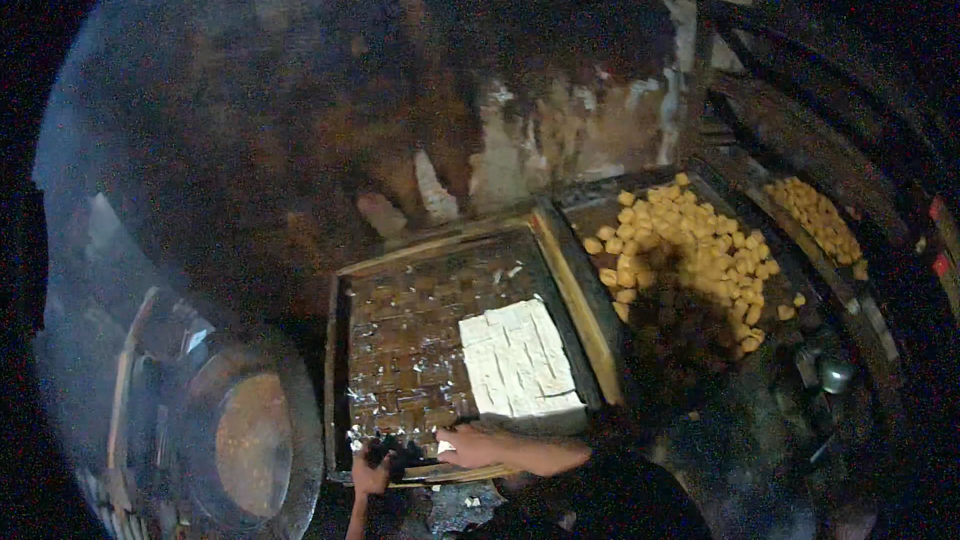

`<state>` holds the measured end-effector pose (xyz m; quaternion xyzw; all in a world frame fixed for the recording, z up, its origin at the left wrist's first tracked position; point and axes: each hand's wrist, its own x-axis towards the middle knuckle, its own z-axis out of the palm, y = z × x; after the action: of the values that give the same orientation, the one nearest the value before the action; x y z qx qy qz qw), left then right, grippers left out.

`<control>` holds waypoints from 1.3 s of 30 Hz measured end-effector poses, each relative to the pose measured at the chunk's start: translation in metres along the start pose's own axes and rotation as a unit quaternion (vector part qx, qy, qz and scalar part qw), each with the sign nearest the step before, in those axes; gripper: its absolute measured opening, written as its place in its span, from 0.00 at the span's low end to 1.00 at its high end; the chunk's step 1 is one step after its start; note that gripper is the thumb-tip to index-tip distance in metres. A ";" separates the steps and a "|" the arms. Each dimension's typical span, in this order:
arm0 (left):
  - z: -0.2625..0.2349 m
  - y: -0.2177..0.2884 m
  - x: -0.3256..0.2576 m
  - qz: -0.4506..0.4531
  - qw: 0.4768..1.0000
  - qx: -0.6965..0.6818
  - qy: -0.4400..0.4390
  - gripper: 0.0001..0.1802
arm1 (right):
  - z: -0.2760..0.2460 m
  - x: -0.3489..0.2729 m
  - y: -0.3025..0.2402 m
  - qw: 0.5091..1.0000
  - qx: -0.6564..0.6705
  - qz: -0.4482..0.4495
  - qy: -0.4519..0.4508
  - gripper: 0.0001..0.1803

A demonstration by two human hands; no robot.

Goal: The person picks up blocks of white food from a wooden rack by hand and drops them into a large circular vat of boiling liquid.

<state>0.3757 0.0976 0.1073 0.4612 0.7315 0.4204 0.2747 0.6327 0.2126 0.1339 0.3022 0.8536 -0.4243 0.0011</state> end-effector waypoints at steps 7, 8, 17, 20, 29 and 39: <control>-0.007 0.017 -0.003 -0.010 0.999 0.047 0.009 0.28 | -0.015 0.024 0.008 0.998 -0.002 -0.017 -0.068 0.30; 0.000 0.044 0.000 0.004 0.998 0.068 -0.007 0.30 | -0.020 0.031 0.035 0.995 0.056 0.013 -0.087 0.31; 0.036 0.071 0.009 -0.160 0.948 -0.271 -0.051 0.22 | -0.048 0.038 0.020 0.742 0.649 0.133 -0.107 0.18; 0.069 0.086 0.013 -0.269 0.732 -0.616 -0.111 0.19 | -0.052 0.028 -0.042 0.921 0.384 0.056 -0.034 0.29; 0.071 0.122 0.009 -0.308 0.633 -0.710 -0.023 0.21 | -0.031 0.040 -0.070 0.871 0.400 -0.085 0.272 0.16; 0.052 0.092 0.008 -0.280 0.595 -0.751 -0.060 0.21 | -0.021 0.029 -0.075 0.905 0.320 -0.163 0.226 0.13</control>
<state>0.4540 0.1437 0.1615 -0.1114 0.2322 0.6953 0.6711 0.5755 0.2088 0.1938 0.2307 0.6865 -0.5896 -0.3577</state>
